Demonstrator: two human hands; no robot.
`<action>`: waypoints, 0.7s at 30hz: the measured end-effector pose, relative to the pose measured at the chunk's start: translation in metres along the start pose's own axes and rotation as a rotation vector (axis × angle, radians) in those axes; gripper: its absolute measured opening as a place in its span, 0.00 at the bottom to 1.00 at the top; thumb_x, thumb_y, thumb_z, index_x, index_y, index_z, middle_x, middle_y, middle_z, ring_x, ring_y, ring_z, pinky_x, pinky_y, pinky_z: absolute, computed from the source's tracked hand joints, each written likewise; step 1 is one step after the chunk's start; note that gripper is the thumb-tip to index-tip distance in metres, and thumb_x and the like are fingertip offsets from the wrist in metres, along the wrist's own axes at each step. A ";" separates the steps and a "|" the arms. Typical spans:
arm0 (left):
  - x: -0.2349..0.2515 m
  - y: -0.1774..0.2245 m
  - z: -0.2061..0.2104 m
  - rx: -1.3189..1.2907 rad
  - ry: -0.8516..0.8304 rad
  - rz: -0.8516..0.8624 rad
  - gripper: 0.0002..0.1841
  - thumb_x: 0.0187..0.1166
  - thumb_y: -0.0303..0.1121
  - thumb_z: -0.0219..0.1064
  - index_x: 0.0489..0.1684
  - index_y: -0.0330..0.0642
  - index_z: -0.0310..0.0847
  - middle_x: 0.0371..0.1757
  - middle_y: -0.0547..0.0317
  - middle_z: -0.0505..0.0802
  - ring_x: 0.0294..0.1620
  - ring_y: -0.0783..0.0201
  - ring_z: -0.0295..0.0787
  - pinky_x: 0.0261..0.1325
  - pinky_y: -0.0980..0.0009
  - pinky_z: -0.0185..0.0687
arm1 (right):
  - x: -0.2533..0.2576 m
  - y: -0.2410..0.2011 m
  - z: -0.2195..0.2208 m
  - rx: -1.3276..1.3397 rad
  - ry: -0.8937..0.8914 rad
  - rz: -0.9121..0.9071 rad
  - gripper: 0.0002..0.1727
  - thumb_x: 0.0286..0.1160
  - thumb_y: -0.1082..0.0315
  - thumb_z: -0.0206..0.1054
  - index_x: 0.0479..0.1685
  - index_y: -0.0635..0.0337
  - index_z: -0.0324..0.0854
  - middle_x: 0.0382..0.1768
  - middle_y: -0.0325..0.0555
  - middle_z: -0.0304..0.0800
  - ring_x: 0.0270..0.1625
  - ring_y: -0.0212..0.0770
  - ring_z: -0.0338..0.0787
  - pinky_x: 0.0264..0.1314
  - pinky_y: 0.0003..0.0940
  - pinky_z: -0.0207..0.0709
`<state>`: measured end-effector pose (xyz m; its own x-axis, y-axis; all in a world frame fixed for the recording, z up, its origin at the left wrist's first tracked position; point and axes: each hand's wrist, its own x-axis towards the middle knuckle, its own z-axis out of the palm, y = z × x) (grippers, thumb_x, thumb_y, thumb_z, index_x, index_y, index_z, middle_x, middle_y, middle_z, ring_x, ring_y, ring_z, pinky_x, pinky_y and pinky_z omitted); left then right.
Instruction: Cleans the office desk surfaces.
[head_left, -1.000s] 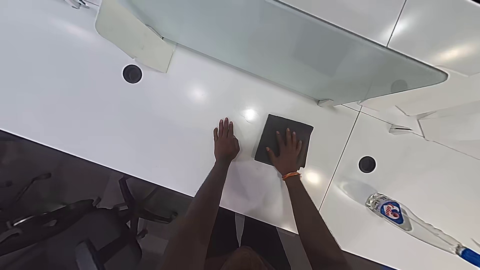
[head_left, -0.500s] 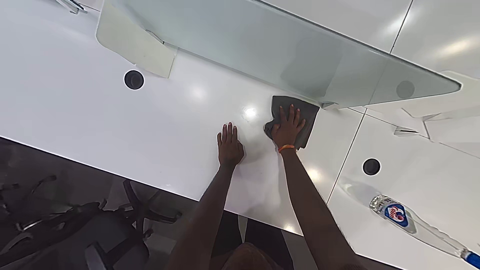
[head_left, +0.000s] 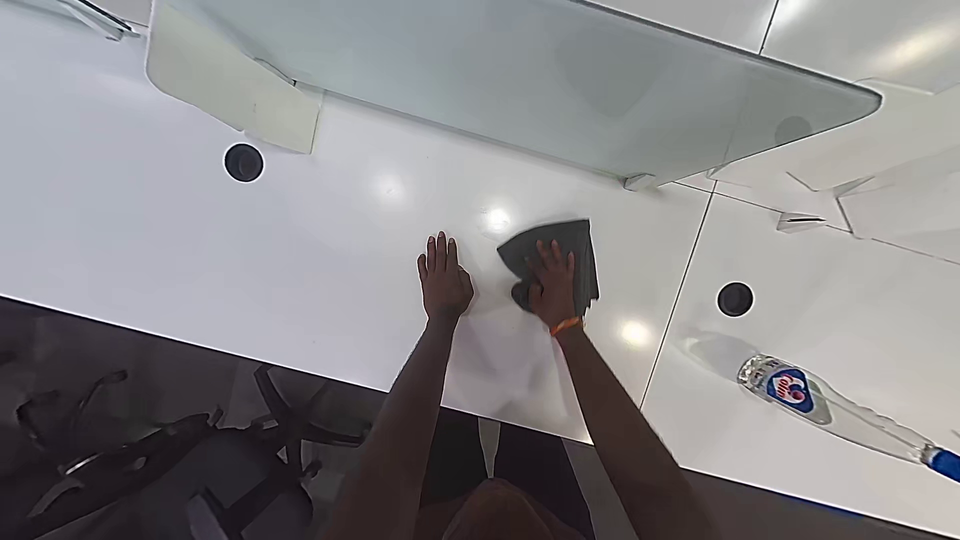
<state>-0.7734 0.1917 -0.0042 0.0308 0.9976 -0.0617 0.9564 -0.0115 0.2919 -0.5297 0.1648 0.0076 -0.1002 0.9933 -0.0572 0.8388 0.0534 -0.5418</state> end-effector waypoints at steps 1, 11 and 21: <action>-0.001 -0.001 0.000 0.004 0.004 0.003 0.33 0.81 0.38 0.41 0.90 0.44 0.60 0.96 0.57 0.57 0.97 0.53 0.43 0.93 0.44 0.38 | -0.030 -0.006 0.003 0.022 -0.014 0.006 0.27 0.68 0.67 0.58 0.69 0.47 0.88 0.87 0.45 0.70 0.95 0.60 0.52 0.90 0.77 0.33; -0.001 -0.001 0.004 0.002 0.004 0.002 0.33 0.82 0.39 0.41 0.90 0.44 0.60 0.96 0.57 0.56 0.97 0.54 0.41 0.93 0.43 0.36 | -0.182 -0.034 0.029 -0.131 -0.022 0.017 0.31 0.61 0.58 0.59 0.71 0.40 0.86 0.84 0.42 0.76 0.89 0.61 0.65 0.85 0.76 0.45; -0.002 -0.003 0.005 0.011 0.020 0.016 0.33 0.82 0.39 0.41 0.91 0.45 0.60 0.96 0.58 0.56 0.97 0.54 0.41 0.93 0.43 0.37 | 0.017 -0.046 0.019 -0.109 -0.077 -0.027 0.27 0.73 0.64 0.60 0.73 0.39 0.84 0.90 0.33 0.64 0.96 0.52 0.49 0.91 0.72 0.33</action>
<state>-0.7751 0.1891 -0.0100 0.0404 0.9985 -0.0382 0.9591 -0.0281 0.2817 -0.5803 0.1768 0.0154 -0.1610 0.9808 -0.1103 0.8879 0.0951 -0.4501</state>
